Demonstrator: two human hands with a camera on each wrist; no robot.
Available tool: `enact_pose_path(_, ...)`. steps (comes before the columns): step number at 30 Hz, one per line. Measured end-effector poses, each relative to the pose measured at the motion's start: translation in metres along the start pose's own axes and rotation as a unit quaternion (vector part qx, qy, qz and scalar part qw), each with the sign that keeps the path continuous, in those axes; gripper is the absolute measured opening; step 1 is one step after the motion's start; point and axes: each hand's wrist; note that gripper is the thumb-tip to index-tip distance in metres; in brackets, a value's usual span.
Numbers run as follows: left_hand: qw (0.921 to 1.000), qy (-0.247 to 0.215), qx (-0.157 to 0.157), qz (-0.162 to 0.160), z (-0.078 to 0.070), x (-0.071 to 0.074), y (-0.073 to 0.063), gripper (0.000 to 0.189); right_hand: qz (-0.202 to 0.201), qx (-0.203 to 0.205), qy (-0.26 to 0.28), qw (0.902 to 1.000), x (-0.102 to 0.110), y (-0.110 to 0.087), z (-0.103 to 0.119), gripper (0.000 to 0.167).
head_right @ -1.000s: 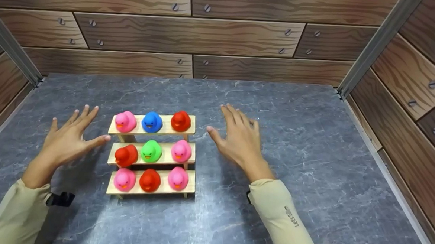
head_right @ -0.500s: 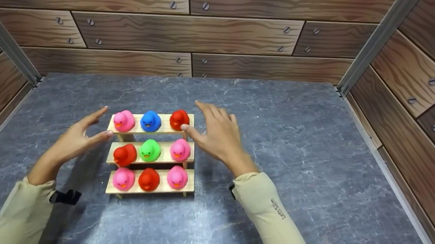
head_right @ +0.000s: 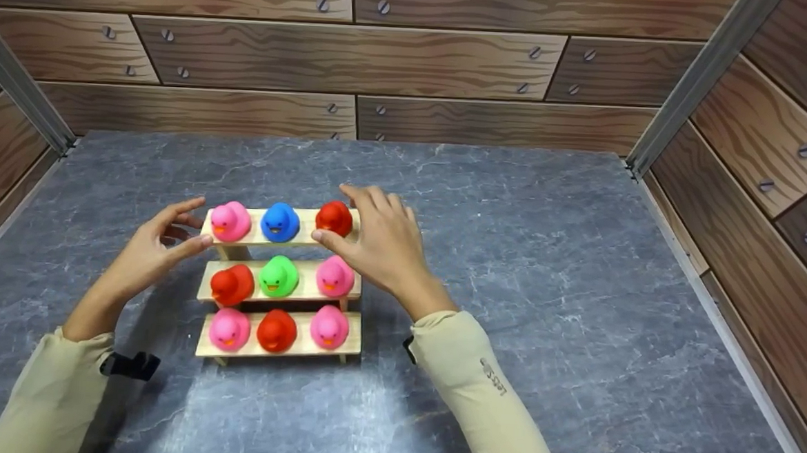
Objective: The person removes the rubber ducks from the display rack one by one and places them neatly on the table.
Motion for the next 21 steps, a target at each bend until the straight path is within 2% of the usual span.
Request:
enact_pose_path(13,0.9984,-0.049,-0.027,-0.007,0.002,-0.005,0.002,0.055,-0.019,-0.014,0.018,0.9996,-0.007,0.002,0.002,0.059)
enact_pose_path(21,0.9974,-0.070,-0.017,-0.004,0.004,-0.008,0.004,0.054,-0.022,-0.015,0.017,0.9995,-0.012,0.001,-0.001,0.051)
Point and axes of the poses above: each hand's wrist, its own y-axis towards the middle knuckle, its own x-axis out of the back of the hand, z = x × y
